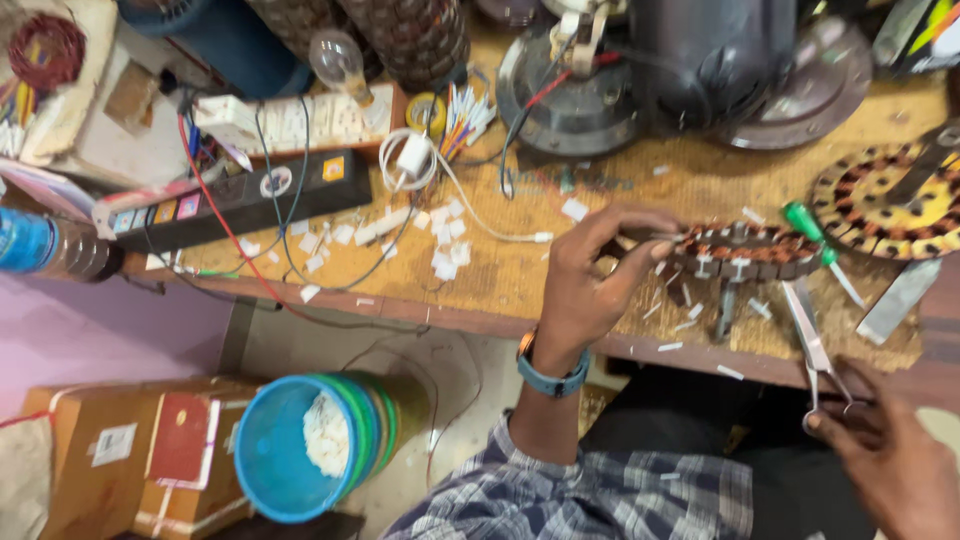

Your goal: The person inserts small white plastic spacers into the slots of a copper-wound stator core using a screwdriver and scissors. They cut the spacers to size and place them one by one into the stator slots.

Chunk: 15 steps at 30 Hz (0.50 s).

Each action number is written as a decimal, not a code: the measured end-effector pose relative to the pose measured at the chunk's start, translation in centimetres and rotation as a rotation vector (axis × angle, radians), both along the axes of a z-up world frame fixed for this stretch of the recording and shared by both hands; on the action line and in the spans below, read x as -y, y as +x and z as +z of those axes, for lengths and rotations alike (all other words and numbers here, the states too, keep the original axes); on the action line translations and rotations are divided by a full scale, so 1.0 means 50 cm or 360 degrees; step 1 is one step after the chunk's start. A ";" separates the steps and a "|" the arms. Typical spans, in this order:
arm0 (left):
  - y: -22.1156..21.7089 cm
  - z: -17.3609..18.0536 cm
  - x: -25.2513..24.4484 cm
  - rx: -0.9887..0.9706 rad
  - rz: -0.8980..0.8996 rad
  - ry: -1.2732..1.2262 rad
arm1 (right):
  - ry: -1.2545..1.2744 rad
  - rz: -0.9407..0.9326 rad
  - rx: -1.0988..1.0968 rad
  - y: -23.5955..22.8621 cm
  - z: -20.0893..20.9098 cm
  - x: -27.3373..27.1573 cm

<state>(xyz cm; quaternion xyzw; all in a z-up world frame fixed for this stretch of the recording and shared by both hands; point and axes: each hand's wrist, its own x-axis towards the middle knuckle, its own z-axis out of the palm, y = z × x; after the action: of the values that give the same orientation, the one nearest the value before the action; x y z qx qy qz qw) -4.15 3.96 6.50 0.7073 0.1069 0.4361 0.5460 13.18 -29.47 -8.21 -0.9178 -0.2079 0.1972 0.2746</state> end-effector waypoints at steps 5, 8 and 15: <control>0.012 -0.040 0.007 -0.0056 -0.0135 0.0041 | 0.0055 -0.0115 -0.0320 0.011 -0.027 0.084; 0.036 -0.050 0.014 -0.0150 -0.0413 -0.0266 | 0.0461 -0.0007 -0.0437 0.008 -0.023 0.094; 0.057 -0.064 0.042 -0.0116 -0.0324 -0.0102 | 0.0815 0.0080 -0.0739 0.004 -0.034 0.114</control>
<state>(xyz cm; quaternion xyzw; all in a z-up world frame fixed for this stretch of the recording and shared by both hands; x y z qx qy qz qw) -1.32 1.88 3.30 0.7120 0.0682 0.3488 0.6056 13.36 -35.16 -9.93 -0.7443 -0.2052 0.3490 0.5312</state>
